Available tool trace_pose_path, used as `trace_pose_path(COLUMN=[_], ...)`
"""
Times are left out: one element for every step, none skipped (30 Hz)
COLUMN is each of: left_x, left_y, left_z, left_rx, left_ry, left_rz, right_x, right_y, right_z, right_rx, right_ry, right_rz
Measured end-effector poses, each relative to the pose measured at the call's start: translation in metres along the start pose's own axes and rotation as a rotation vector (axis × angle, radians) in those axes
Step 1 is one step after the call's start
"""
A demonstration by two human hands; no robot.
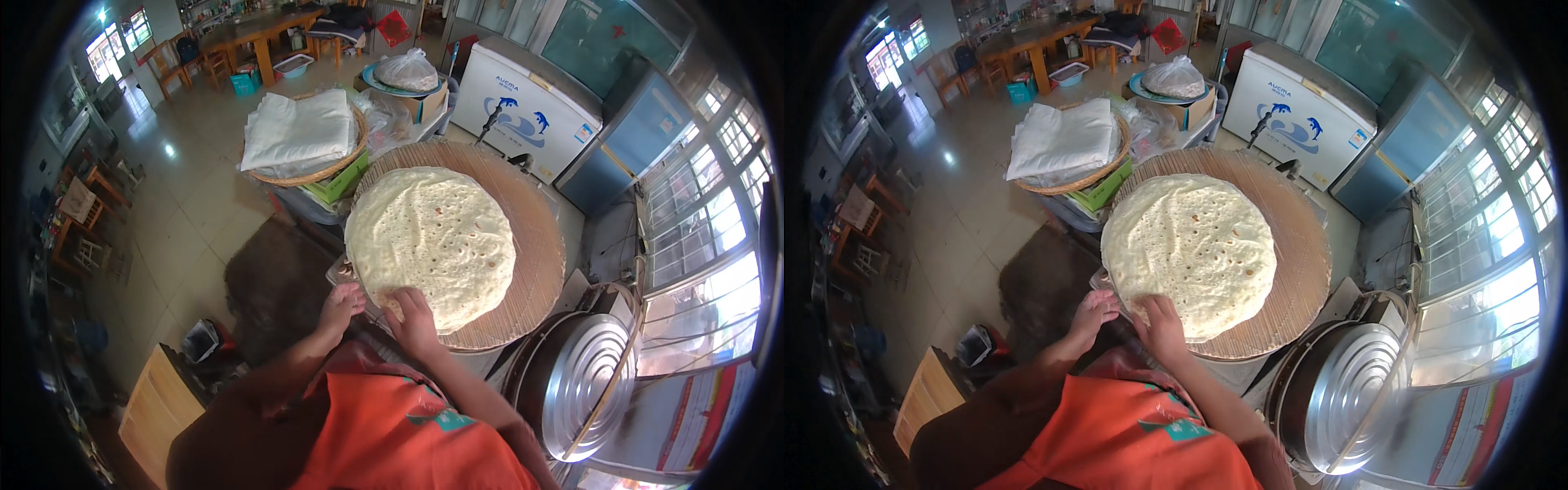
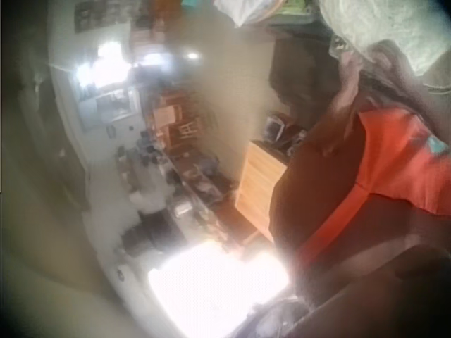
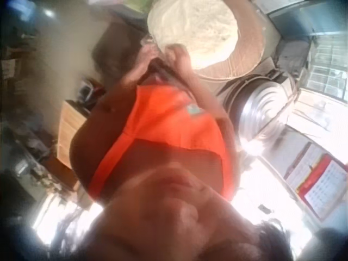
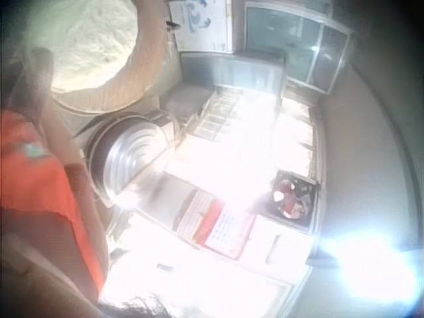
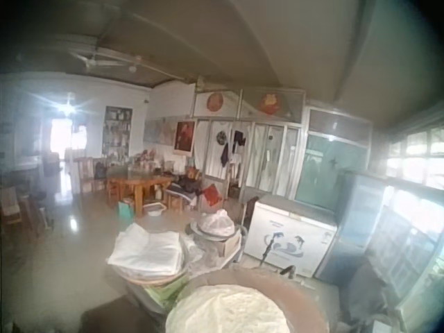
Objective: The person rolls dough into thin sheets on a wooden table, cooks them on a flat griddle, and stacks the finished sheets. They also scrape flour from the table into a bowl and brush oil onto the griddle between batches.
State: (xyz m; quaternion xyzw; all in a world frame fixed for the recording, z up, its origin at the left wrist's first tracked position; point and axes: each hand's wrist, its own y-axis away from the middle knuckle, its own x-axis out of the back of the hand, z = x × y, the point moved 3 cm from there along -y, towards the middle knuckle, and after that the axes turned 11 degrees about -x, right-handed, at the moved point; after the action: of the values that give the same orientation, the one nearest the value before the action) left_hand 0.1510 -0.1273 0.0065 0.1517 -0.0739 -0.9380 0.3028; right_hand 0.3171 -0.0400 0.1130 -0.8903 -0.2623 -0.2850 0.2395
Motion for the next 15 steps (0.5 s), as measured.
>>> trace_pose_path(left_x=[0.004,0.006,0.007,0.008,0.008,0.008,0.007,0.004,0.0,-0.005,-0.01,-0.016,-0.022,-0.028,-0.034], left_y=[-0.011,-0.02,-0.026,-0.029,-0.032,-0.033,-0.034,-0.034,-0.035,-0.036,-0.039,-0.043,-0.047,-0.053,-0.058], left_z=[0.009,0.017,0.021,0.023,0.025,0.026,0.027,0.03,0.032,0.034,0.037,0.039,0.041,0.042,0.043], left_rx=[-0.014,-0.031,-0.008,0.045,0.08,0.129,0.178,0.191,0.202,0.212,0.163,0.112,0.059,0.024,-0.013], left_ry=[0.027,0.053,0.08,0.103,0.13,0.151,0.251,0.326,0.403,0.482,0.406,0.329,0.25,0.185,0.12], left_rz=[-0.025,-0.052,-0.077,-0.091,-0.107,-0.092,-0.052,-0.083,-0.116,-0.148,-0.179,-0.211,-0.243,-0.245,-0.246], right_x=[-0.019,-0.035,-0.049,-0.062,-0.069,-0.076,-0.079,-0.08,-0.077,-0.072,-0.068,-0.06,-0.057,-0.053,-0.051], right_y=[-0.025,-0.046,-0.061,-0.073,-0.082,-0.088,-0.091,-0.092,-0.093,-0.092,-0.091,-0.09,-0.089,-0.088,-0.085], right_z=[0.0,0.001,0.003,0.005,0.007,0.011,0.016,0.021,0.029,0.037,0.046,0.055,0.061,0.069,0.075], right_rx=[-0.026,-0.044,-0.061,-0.076,-0.069,-0.122,-0.162,-0.203,-0.31,-0.418,-0.555,-0.619,-0.67,-0.79,-0.859], right_ry=[-0.014,-0.022,0.039,0.098,0.139,0.173,0.189,0.212,0.046,-0.114,-0.284,-0.354,-0.604,-0.841,-0.953], right_rz=[-0.006,-0.018,-0.036,-0.054,-0.019,-0.096,-0.125,-0.181,-0.163,-0.168,-0.201,-0.139,-0.169,-0.175,-0.204])
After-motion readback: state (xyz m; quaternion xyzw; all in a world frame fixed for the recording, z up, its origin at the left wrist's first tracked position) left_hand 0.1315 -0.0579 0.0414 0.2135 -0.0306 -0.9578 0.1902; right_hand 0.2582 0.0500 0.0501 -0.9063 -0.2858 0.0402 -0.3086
